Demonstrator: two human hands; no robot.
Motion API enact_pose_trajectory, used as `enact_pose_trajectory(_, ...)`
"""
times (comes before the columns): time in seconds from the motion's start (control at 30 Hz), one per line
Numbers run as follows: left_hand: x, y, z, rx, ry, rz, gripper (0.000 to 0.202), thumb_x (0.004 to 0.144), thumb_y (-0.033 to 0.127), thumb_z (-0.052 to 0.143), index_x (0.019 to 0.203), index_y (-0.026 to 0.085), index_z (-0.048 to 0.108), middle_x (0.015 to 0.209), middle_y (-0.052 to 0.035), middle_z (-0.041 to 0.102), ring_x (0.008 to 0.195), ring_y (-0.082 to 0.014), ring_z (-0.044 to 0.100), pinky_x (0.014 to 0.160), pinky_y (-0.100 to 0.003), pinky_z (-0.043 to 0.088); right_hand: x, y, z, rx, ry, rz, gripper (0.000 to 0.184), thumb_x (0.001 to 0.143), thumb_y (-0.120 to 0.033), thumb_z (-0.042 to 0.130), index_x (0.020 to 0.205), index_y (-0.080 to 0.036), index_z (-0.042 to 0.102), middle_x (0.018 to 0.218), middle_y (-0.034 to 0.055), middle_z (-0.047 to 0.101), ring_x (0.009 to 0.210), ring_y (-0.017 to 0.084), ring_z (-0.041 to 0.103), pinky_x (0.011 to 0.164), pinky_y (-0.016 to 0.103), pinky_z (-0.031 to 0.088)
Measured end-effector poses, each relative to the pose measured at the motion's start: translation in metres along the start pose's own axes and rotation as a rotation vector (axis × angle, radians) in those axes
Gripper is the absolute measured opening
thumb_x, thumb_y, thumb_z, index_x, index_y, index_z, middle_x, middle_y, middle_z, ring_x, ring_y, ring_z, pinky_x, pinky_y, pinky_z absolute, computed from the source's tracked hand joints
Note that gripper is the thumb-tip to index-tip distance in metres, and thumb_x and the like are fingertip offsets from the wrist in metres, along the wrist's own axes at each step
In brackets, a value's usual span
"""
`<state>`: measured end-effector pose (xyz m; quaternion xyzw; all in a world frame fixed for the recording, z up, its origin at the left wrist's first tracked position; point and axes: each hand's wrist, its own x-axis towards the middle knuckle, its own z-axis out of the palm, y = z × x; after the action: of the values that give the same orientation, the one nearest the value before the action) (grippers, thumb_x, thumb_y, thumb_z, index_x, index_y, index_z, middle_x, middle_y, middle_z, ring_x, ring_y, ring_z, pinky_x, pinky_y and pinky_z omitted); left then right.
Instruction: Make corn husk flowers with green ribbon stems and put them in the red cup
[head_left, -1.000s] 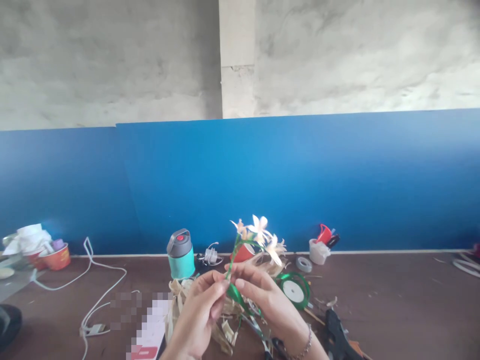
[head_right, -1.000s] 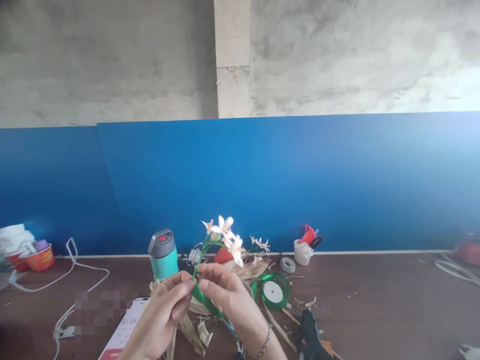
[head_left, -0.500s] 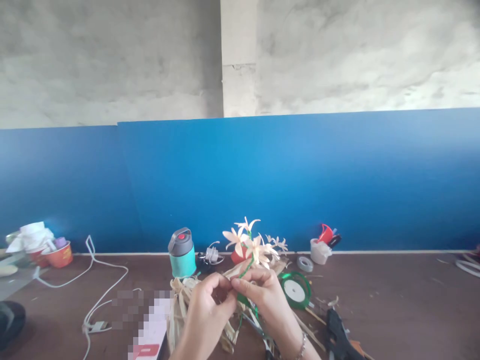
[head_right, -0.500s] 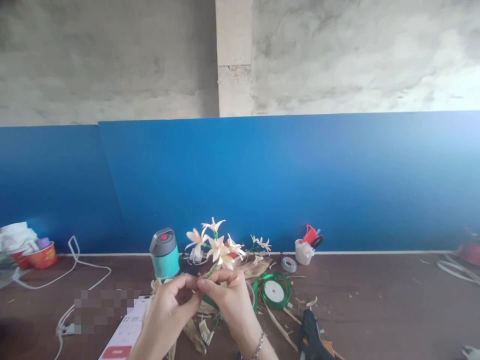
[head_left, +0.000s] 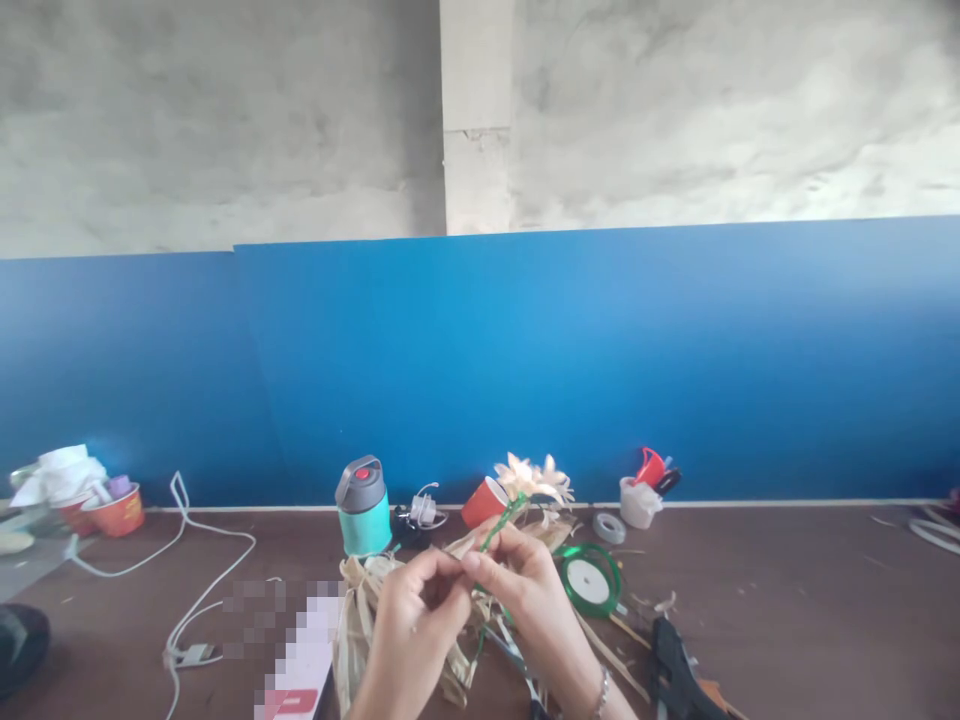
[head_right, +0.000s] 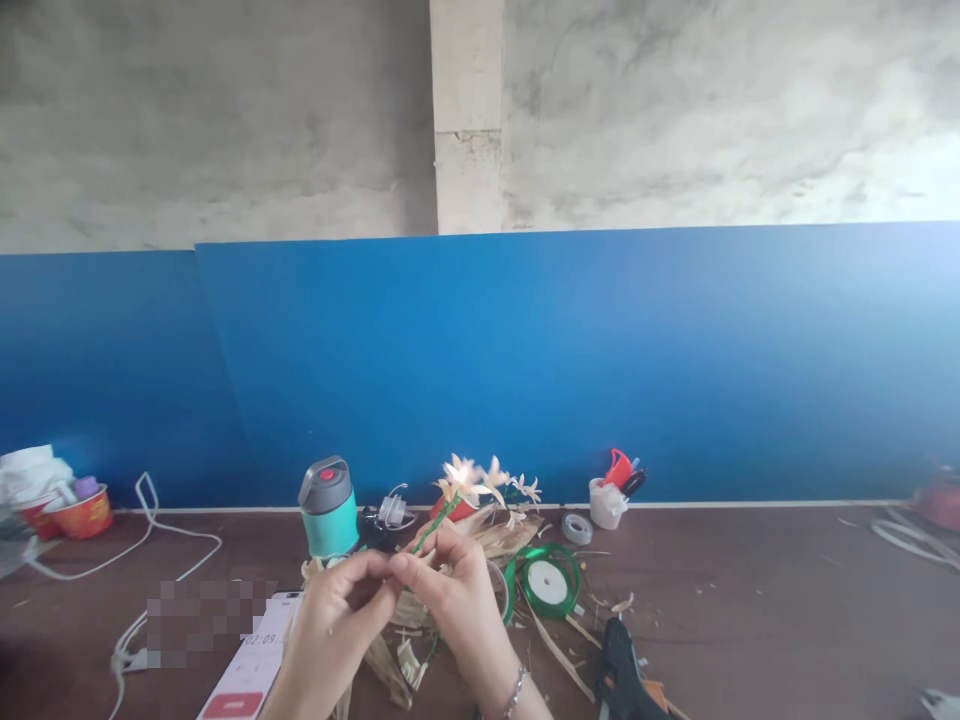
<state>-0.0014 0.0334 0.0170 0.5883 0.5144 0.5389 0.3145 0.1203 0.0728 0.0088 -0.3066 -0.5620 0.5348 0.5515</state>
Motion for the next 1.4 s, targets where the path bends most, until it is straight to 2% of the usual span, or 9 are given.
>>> enact_pose_trajectory(0.13,0.003,-0.004,-0.003,-0.280,-0.070,-0.181,0.020,0.068,0.032,0.063,0.060,0.015,0.057,0.049,0.0051,0.042,0.046,-0.0074,0.032,0.044,-0.019,0.026,-0.002,-0.009,-0.010,0.096,-0.113,0.138,0.033,0.066,-0.039,0.075,0.092,-0.018,0.069,0.089,0.0060,0.065,0.086,0.021,0.057,0.074,0.030,0.043)
enact_pose_trajectory(0.3,0.003,-0.008,-0.003,-0.419,-0.126,-0.250,0.019,0.066,0.029,0.064,0.059,0.016,0.053,0.044,0.0095,0.032,0.043,-0.0054,0.022,0.041,-0.019,0.017,0.000,-0.013,-0.013,0.200,-0.072,0.068,0.016,0.067,-0.032,0.076,0.064,-0.018,0.068,0.080,0.0038,0.066,0.079,0.018,0.056,0.073,0.027,0.041)
enact_pose_trajectory(0.47,0.004,-0.007,-0.001,-0.270,-0.116,-0.225,0.016,0.063,0.025,0.065,0.058,0.015,0.055,0.050,0.0040,0.047,0.048,-0.0080,0.039,0.045,-0.019,0.027,-0.002,-0.008,-0.005,0.185,-0.056,0.018,0.023,0.070,-0.033,0.073,0.060,-0.017,0.061,0.067,0.0002,0.058,0.065,0.013,0.049,0.061,0.024,0.038)
enact_pose_trajectory(0.73,-0.003,-0.011,0.001,0.479,0.214,0.342,0.011,0.074,0.016,0.054,0.064,0.019,0.060,0.055,-0.0002,0.059,0.048,-0.0146,0.056,0.048,-0.023,0.042,-0.003,-0.003,0.007,0.106,0.115,-0.018,0.028,0.068,-0.036,0.073,0.059,-0.017,0.054,0.062,-0.0015,0.052,0.063,0.014,0.046,0.062,0.026,0.038)
enact_pose_trajectory(0.87,-0.002,-0.012,0.004,0.588,0.325,0.636,0.015,0.079,0.013,0.050,0.074,0.019,0.063,0.067,-0.0029,0.067,0.054,-0.0149,0.061,0.052,-0.022,0.045,-0.004,-0.006,0.010,0.208,0.152,0.005,0.029,0.067,-0.037,0.074,0.062,-0.017,0.053,0.065,-0.0014,0.052,0.064,0.013,0.045,0.062,0.026,0.038)
enact_pose_trajectory(0.97,-0.001,-0.014,0.005,0.581,0.354,0.687,0.015,0.079,0.012,0.051,0.077,0.019,0.065,0.068,-0.0026,0.068,0.055,-0.0144,0.062,0.053,-0.022,0.045,-0.005,-0.009,0.011,0.256,0.149,0.047,0.028,0.067,-0.037,0.075,0.065,-0.017,0.055,0.063,-0.0015,0.053,0.062,0.013,0.046,0.061,0.025,0.038)
enact_pose_trajectory(1.07,0.000,-0.011,0.003,0.416,0.265,0.528,0.014,0.077,0.014,0.054,0.072,0.019,0.066,0.063,-0.0019,0.067,0.053,-0.0144,0.060,0.052,-0.022,0.044,-0.005,-0.010,0.006,0.224,0.120,0.058,0.027,0.068,-0.038,0.074,0.067,-0.017,0.058,0.066,-0.0004,0.056,0.066,0.014,0.050,0.065,0.026,0.040)
enact_pose_trajectory(1.23,0.002,-0.002,-0.002,-0.033,0.002,-0.039,0.016,0.071,0.025,0.061,0.058,0.016,0.063,0.049,0.0005,0.057,0.045,-0.0106,0.046,0.044,-0.020,0.034,-0.003,-0.015,-0.010,0.106,-0.015,0.111,0.029,0.066,-0.042,0.074,0.080,-0.017,0.066,0.089,0.0060,0.066,0.084,0.022,0.057,0.073,0.031,0.043)
enact_pose_trajectory(1.4,0.003,-0.007,-0.001,-0.401,-0.161,-0.349,0.017,0.064,0.028,0.066,0.057,0.015,0.057,0.048,0.0009,0.056,0.040,-0.0045,0.027,0.040,-0.020,0.015,-0.007,-0.022,-0.016,0.123,-0.006,0.108,0.028,0.063,-0.040,0.077,0.079,-0.018,0.069,0.089,0.0079,0.069,0.083,0.024,0.059,0.070,0.032,0.045)
